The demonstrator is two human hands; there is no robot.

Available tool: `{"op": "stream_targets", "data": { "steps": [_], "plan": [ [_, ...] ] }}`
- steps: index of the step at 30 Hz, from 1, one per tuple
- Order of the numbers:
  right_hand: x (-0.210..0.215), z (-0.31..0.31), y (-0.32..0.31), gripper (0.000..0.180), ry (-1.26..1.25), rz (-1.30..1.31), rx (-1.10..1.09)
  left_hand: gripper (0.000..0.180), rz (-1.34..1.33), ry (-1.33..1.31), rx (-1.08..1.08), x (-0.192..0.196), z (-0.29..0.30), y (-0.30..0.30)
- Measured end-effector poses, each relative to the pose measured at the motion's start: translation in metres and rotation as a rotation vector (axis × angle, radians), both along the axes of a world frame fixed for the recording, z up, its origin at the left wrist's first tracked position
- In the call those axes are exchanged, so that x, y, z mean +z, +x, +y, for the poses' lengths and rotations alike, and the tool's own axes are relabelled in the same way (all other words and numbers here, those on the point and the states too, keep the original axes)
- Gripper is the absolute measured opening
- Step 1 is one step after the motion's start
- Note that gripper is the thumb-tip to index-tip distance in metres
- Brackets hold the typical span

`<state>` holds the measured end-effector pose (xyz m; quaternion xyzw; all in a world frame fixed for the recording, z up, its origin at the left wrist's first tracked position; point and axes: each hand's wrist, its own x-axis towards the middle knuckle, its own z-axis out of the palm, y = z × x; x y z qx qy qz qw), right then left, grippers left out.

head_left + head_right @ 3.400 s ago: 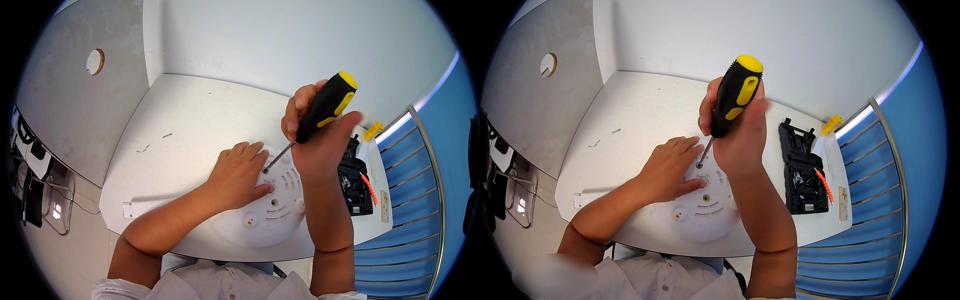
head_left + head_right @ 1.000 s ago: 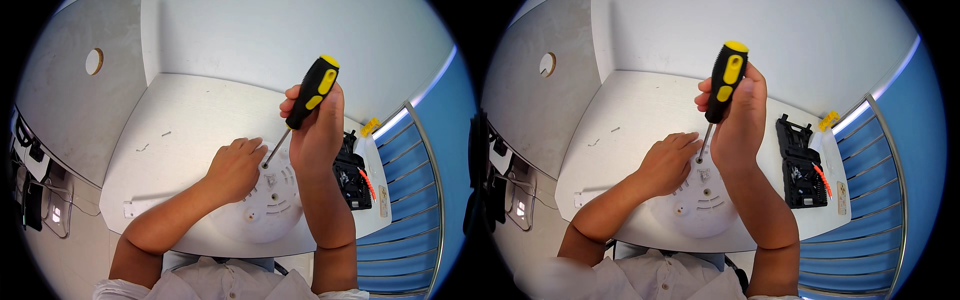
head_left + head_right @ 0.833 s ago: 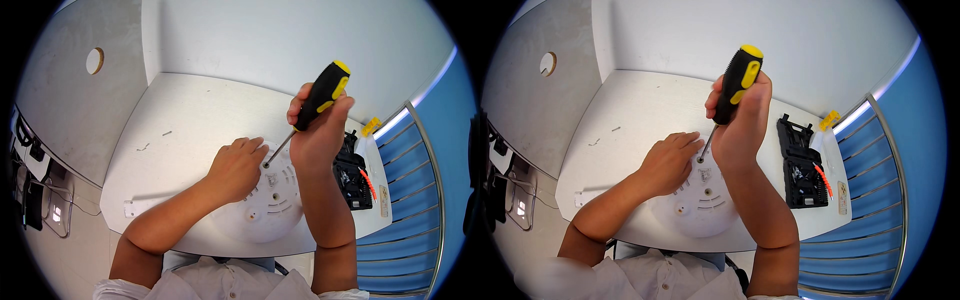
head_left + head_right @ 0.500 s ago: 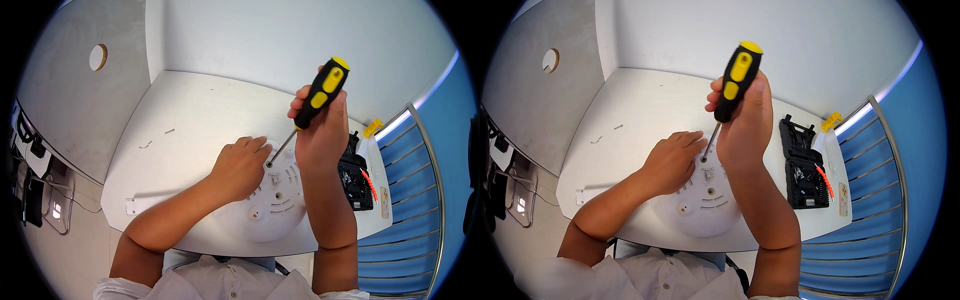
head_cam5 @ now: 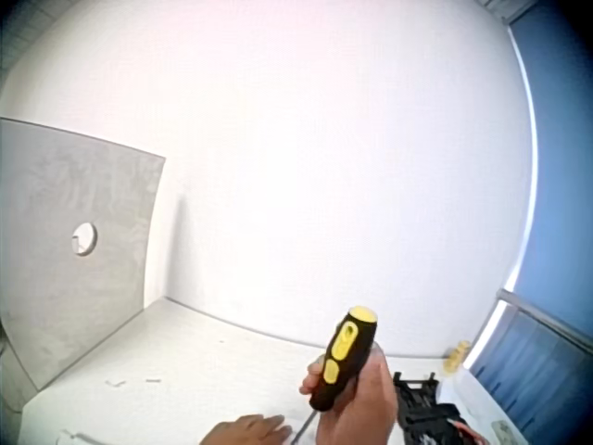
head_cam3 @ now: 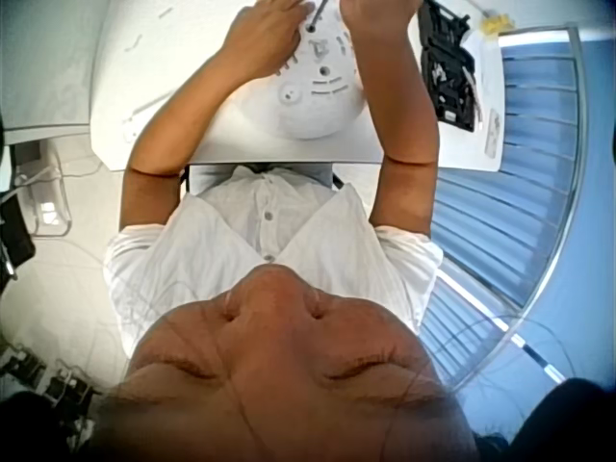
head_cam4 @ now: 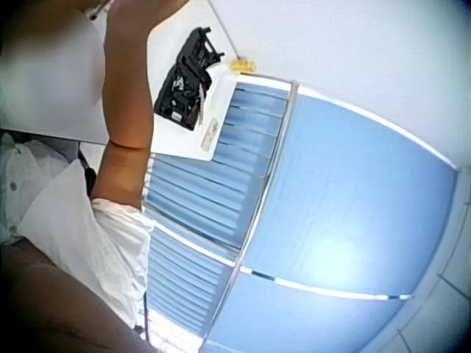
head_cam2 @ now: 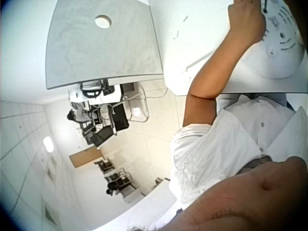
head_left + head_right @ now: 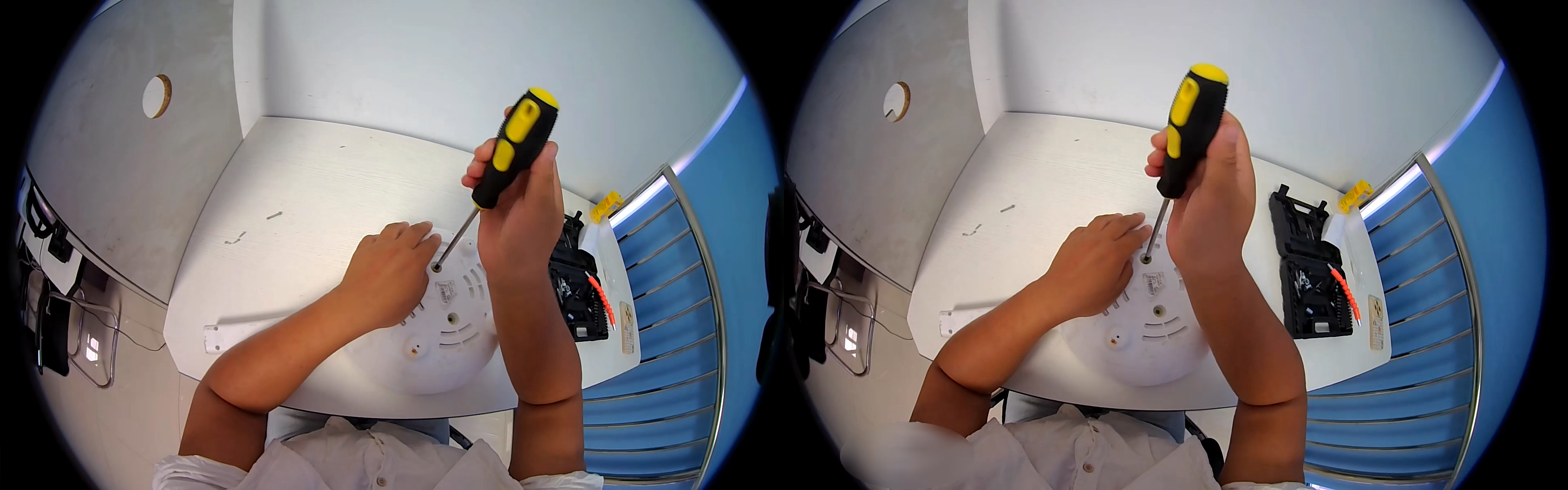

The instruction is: The person uses a screwdriver to remove screws from the base of a white electric fan. They then separate the fan head from the base, exposing the internal wiring and motor housing.

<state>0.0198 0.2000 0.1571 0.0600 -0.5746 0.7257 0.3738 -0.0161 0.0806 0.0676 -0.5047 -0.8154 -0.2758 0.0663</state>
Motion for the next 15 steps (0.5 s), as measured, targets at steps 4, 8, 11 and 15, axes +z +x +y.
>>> {"op": "stream_targets", "data": {
  "steps": [4,8,11,15],
  "plan": [
    [-0.006,0.007,-0.001,0.052,0.0,0.098,0.076,0.043,0.008,-0.008,0.006,-0.002,0.0,0.0],
    [-0.01,0.008,0.001,0.05,0.199,0.11,-0.025,0.043,-0.004,-0.007,-0.006,0.0,0.001,0.0],
    [-0.008,0.004,0.003,0.045,0.225,0.089,-0.016,0.042,-0.004,-0.028,-0.001,0.001,0.0,0.0],
    [-0.005,0.0,0.002,0.043,0.128,0.092,-0.036,0.042,-0.005,-0.016,-0.002,0.0,0.0,0.0]
  ]
}}
